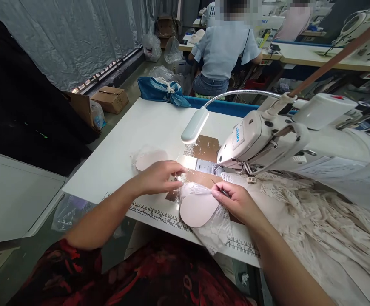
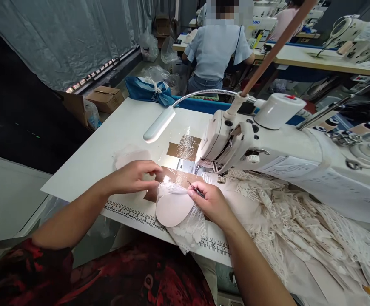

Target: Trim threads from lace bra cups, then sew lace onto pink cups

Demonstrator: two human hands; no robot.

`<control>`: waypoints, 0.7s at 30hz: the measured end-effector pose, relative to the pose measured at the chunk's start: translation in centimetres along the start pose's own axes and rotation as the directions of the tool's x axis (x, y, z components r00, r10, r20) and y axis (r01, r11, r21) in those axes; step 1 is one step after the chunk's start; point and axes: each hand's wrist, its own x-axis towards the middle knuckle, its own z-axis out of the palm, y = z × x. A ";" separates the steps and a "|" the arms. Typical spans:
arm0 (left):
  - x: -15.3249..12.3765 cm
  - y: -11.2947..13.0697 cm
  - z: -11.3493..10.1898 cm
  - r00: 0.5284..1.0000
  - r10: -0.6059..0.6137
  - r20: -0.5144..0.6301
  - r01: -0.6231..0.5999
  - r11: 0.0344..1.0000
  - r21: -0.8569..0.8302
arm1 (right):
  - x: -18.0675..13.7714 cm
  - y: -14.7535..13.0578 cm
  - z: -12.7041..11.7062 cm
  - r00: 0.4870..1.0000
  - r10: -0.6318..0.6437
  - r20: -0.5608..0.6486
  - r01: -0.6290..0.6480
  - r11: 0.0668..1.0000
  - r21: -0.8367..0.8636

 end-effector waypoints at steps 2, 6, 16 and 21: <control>-1.6 -0.4 -0.5 0.991 -0.128 0.049 0.132 0.985 -0.107 | -0.4 -0.3 -0.3 1.000 -0.023 0.010 0.023 0.999 0.033; -2.9 -1.3 1.5 0.918 -0.190 0.349 0.371 0.724 -0.581 | -1.0 -0.9 -0.4 0.998 -0.056 0.038 0.051 0.992 0.111; -0.3 -0.5 6.8 0.987 -0.135 0.083 0.138 0.476 -0.868 | -2.2 -1.1 0.1 0.991 -0.023 0.130 0.013 0.997 0.078; -0.4 -0.2 6.6 0.995 -0.087 0.044 0.091 0.659 -0.746 | -2.7 -0.8 0.1 0.997 -0.065 0.028 0.065 0.998 -0.005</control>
